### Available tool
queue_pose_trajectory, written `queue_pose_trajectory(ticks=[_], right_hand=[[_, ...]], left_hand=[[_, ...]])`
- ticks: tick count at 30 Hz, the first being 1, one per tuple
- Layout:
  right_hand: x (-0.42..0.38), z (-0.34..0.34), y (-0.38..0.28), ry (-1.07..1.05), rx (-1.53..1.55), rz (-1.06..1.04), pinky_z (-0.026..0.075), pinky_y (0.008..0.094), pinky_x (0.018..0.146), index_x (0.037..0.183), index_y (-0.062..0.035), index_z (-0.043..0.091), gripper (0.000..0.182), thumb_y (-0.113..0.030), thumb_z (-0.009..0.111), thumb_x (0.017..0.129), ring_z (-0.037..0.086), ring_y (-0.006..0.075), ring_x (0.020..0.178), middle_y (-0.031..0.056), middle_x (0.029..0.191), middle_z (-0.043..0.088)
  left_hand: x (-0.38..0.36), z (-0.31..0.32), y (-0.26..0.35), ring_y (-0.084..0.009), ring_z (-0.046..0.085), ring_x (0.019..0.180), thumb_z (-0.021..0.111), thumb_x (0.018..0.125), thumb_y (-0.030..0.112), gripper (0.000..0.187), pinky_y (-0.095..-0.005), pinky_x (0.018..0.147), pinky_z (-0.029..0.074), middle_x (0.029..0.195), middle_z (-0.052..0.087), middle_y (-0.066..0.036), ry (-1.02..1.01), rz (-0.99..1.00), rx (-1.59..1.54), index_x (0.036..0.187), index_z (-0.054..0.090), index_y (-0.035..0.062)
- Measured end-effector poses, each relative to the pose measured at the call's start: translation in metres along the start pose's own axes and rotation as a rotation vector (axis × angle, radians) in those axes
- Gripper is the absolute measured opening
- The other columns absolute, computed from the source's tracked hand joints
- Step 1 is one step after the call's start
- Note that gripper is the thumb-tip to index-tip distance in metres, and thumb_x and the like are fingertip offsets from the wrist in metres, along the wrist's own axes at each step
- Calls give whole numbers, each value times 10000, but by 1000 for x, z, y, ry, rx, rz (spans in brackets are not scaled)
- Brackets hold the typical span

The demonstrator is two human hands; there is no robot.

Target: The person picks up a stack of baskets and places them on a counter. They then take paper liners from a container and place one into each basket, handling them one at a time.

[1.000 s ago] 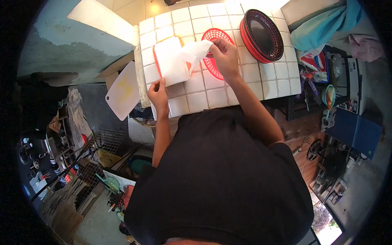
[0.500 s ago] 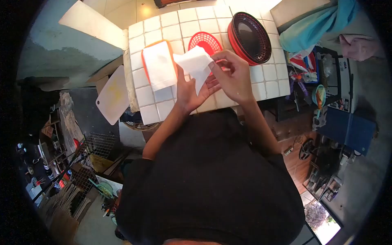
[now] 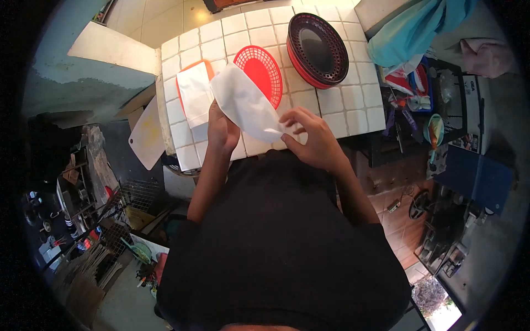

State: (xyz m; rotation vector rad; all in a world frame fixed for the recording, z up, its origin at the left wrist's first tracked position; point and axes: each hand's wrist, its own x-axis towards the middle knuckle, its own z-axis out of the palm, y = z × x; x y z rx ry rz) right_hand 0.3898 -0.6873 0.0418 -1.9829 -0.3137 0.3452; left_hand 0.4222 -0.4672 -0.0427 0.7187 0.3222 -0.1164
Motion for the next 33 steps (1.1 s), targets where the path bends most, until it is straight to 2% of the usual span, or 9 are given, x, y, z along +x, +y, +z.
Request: queue_pose_trajectory(ticks=[4,6,7,11,14,22,24,29,33], right_hand=[[14,9,39,135,182,-35,521,340,922,1222,-29,575,318,-7,622,908,612,194,1098,99,1192,612],[34,14,50,60,724,20,484,330,979,1300,-23,546,341,-87,559,965,593,192,1136,98,1245,593],[41,11,53,12,772,113,472,337,1008,1353,-21,529,391,-225,467,1024,601,203,1155,108,1276,598],[60,-4,55,-164,1162,221,493,356,1000,1391,-1,507,543,-379,314,1054,611,218,1185,136,1319,604],[62,-12,54,-200,1210,134,503,359,985,1382,35,512,558,-345,349,1007,628,224,1160,159,1318,606],[53,-12,65,-222,1109,46,507,373,983,1362,97,528,627,-299,478,879,642,250,1137,206,1331,601],[48,-12,66,-270,757,15,499,355,980,1298,85,599,577,-309,501,888,630,241,1158,186,1314,622],[35,-12,50,-273,432,-47,485,338,913,1236,4,664,351,-163,611,931,615,225,1099,129,1229,649],[38,-9,63,-220,358,-166,485,316,910,1198,19,661,325,-195,590,964,616,202,1079,111,1198,650]], left_hand=[[-13,16,-3,-200,709,1002,585,1017,159,311,-337,843,598,1155,694,-89,41,-21,-51,1299,561,30],[-17,26,-1,-198,712,975,582,1018,177,307,-361,797,607,1149,694,-92,74,-61,98,1292,564,40],[-16,28,-2,-198,712,975,582,1018,177,307,-361,797,607,1149,694,-92,77,-52,92,1292,564,40],[-9,26,3,-182,713,889,572,1012,162,263,-351,711,596,1082,709,-85,119,-7,176,1242,587,36],[0,22,12,-170,701,837,553,1016,164,241,-328,641,561,1048,713,-81,138,32,274,1216,598,37],[11,42,19,-143,672,896,552,1040,347,352,-319,723,530,1067,701,-68,264,-1,79,1223,604,52],[12,41,15,-144,669,943,549,1033,437,442,-313,812,522,1100,698,-69,211,68,189,1241,600,50],[18,36,11,-111,666,937,704,952,115,261,-281,825,520,1035,725,-66,173,220,417,1176,651,-7],[13,30,20,-112,676,868,687,965,122,190,-283,797,532,975,735,-65,103,241,457,1100,687,-12]])
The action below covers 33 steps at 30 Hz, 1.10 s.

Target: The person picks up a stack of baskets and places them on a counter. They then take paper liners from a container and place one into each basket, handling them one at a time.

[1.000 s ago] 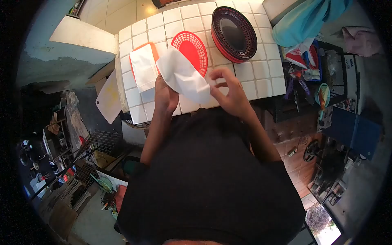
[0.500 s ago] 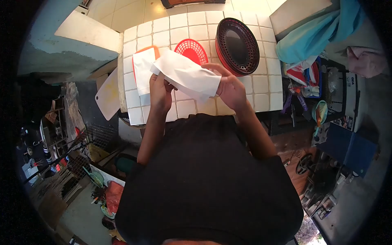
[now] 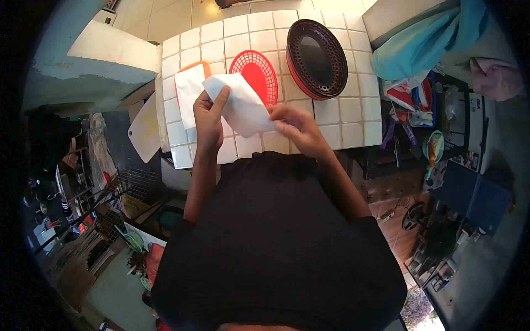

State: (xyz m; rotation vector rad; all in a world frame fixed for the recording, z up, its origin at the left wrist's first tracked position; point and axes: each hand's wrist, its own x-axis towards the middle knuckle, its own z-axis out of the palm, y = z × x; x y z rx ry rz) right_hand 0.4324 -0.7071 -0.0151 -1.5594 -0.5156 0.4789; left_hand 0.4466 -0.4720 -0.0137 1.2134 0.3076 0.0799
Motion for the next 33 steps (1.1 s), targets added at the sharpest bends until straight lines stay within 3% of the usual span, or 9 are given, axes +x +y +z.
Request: queue_pose_trajectory(ticks=[2,7,12,15,18,21,25,27,33], right_hand=[[12,8,2,278,462,115,491,302,899,1202,10,653,331,-238,594,991,613,157,1063,88,1153,660],[46,8,-2,216,563,328,505,284,845,1113,-8,669,257,-230,654,984,617,92,960,52,1064,677],[72,11,-1,330,448,179,526,226,745,1044,-10,666,184,-172,690,960,647,65,835,5,910,693],[81,19,-5,383,505,128,500,229,681,1026,23,679,184,-151,674,965,619,77,761,41,859,693],[92,12,23,416,269,45,535,228,650,1003,15,672,157,-139,668,971,644,73,756,41,895,690],[96,1,36,437,90,138,531,230,642,1004,25,673,154,-122,675,959,642,75,733,49,894,688],[95,0,39,440,-30,258,524,250,614,995,41,677,165,-110,690,931,634,84,687,66,862,695],[98,-3,48,462,-294,204,554,339,622,1014,48,695,243,-139,729,862,710,188,704,146,806,719],[127,-3,50,491,-492,168,559,411,709,1019,20,697,226,-133,704,853,713,315,732,205,830,717]], left_hand=[[-3,-3,6,-110,680,823,677,971,118,174,-279,762,540,946,742,-70,-182,3,40,1074,701,-20],[-8,-2,13,-112,684,825,666,980,124,211,-271,750,545,955,745,-83,-307,-20,71,1118,696,-33],[-9,-3,4,-116,683,864,671,979,149,256,-278,774,545,988,741,-80,-182,-13,102,1157,684,-35],[-13,-8,-10,-111,675,900,688,971,189,296,-287,785,541,1017,733,-67,-205,-51,14,1175,669,-25],[-17,-18,-29,-102,668,908,719,948,194,285,-288,819,540,1013,727,-59,-264,-257,-21,1144,665,-6],[-17,-16,-44,-106,678,860,727,934,140,244,-275,786,551,994,732,-82,-153,-175,-60,1112,675,-18],[-20,-24,-59,-111,684,787,726,918,85,209,-267,727,563,962,735,-103,-65,-264,23,1082,680,-35],[-19,-26,-64,-117,685,787,733,912,76,215,-253,701,557,952,732,-114,-43,-215,184,1082,674,-41],[-2,-17,-62,-140,694,766,739,886,69,333,-252,649,555,935,718,-146,20,-117,343,1162,634,-85]])
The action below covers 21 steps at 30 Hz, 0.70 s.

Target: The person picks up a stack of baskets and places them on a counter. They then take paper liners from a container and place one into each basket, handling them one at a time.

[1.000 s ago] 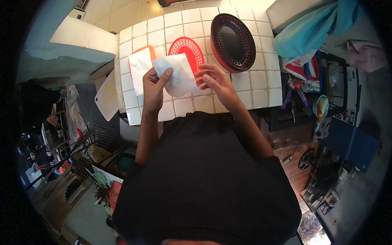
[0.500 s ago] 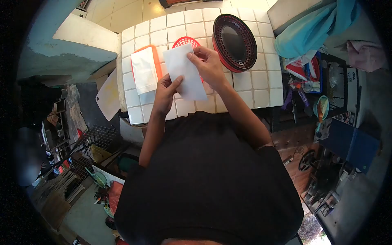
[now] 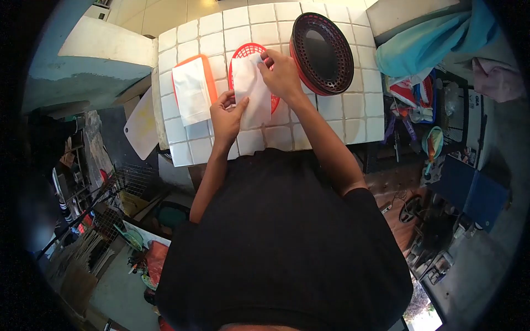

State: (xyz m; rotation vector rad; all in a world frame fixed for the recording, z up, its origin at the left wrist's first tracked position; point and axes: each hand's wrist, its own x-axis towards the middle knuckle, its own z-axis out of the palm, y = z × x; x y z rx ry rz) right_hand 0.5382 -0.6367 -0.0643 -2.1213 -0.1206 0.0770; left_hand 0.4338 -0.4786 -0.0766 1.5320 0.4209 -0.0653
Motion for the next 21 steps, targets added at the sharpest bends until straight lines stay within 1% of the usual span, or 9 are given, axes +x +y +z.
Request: queue_pose_trajectory(ticks=[4,6,7,9,10,12,16,18,21], right_hand=[[20,14,5,4,-72,-25,550,447,752,1009,14,689,200,-125,667,867,706,353,794,210,854,712],[27,24,17,16,-223,-112,541,480,775,1016,2,683,188,-112,632,875,693,380,859,209,916,706],[29,27,21,15,-222,-109,541,480,775,1016,2,683,188,-112,632,875,693,380,859,209,916,706],[29,31,25,24,-311,-164,536,475,775,1025,-15,685,195,-155,639,897,688,377,853,199,928,699],[29,31,24,20,-311,-159,536,475,775,1025,-15,685,195,-155,639,897,688,377,853,199,928,699],[27,30,21,-9,-358,-131,534,485,798,1028,-27,685,194,-167,636,902,681,382,896,189,970,684],[26,28,17,-43,-406,-114,538,486,797,1062,-34,683,208,-158,634,902,682,391,897,188,985,683],[28,29,19,-43,-407,-116,545,513,805,1065,-22,658,213,-128,623,884,681,415,919,206,1031,675],[28,26,18,-47,-320,-100,547,499,797,1116,-30,646,253,-121,638,879,684,403,934,214,1043,674]], left_hand=[[9,7,8,-136,681,694,746,867,68,400,-263,606,533,967,707,-158,64,40,58,1226,612,-48],[8,6,18,-167,681,719,768,864,122,364,-301,646,544,990,691,-124,128,87,419,1193,652,22],[9,4,16,-167,681,719,768,864,122,364,-301,646,544,990,691,-124,127,84,421,1193,652,22],[10,-1,10,-242,645,733,775,843,183,395,-380,668,521,977,653,-108,97,250,814,1206,662,76],[10,-2,7,-242,645,733,775,843,183,395,-380,668,521,977,653,-108,94,245,815,1206,662,76],[9,-3,2,-277,604,819,774,833,225,380,-399,708,491,980,632,-92,123,411,933,1179,679,97],[11,0,5,-277,590,957,762,838,228,323,-388,775,481,1042,631,-84,68,470,983,1126,699,96],[12,5,5,-270,568,1038,746,845,227,284,-397,859,447,1080,626,-74,-14,658,1024,1095,715,95],[13,10,0,-281,549,1081,718,862,249,290,-421,909,413,1108,619,-83,-113,673,1054,1106,719,93]])
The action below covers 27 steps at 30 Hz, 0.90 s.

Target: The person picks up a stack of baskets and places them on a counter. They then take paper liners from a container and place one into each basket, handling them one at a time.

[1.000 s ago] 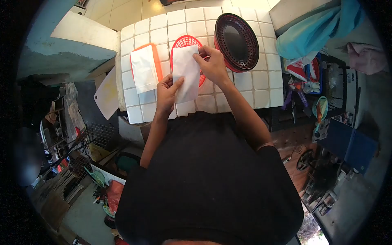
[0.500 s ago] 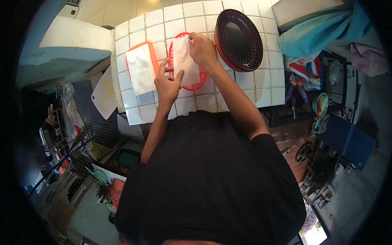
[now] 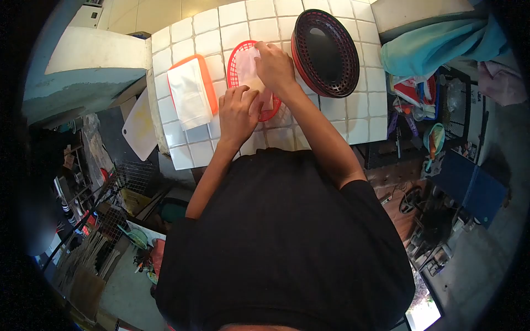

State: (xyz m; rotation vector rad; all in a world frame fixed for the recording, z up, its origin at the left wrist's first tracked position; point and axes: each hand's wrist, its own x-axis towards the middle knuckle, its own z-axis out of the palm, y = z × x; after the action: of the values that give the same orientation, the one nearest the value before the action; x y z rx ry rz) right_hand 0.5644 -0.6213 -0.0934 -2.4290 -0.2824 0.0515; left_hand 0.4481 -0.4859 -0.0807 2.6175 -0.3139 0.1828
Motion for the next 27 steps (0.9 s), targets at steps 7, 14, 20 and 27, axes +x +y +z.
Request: queue_pose_trajectory(ticks=[7,14,20,27], right_hand=[[-45,-30,-18,97,16,-79,544,464,757,1110,-27,634,256,-118,667,873,679,379,864,174,1052,632],[-117,-33,-17,-135,-171,-166,517,403,821,998,-53,672,187,-151,694,840,596,281,1055,110,1121,609],[-137,-25,-9,-132,-251,-351,286,539,1097,940,-73,701,184,-241,666,876,519,274,1220,84,1235,624],[-131,-34,-5,-154,-364,-323,0,692,1181,929,-73,703,216,-279,657,886,468,287,1316,78,1131,639]], left_hand=[[-4,8,-1,-265,534,1071,662,899,292,315,-405,890,388,1075,607,-83,-93,-44,68,1151,721,114],[11,8,-5,-239,545,1086,662,883,194,285,-407,898,366,1074,611,-62,-7,-11,61,1155,720,132],[67,17,-40,-282,539,1212,669,851,137,394,-427,1005,409,1301,607,-111,-97,193,80,1244,663,117],[65,19,-52,-279,515,1240,683,867,234,416,-424,986,405,1334,585,-124,-114,142,185,1269,658,128]])
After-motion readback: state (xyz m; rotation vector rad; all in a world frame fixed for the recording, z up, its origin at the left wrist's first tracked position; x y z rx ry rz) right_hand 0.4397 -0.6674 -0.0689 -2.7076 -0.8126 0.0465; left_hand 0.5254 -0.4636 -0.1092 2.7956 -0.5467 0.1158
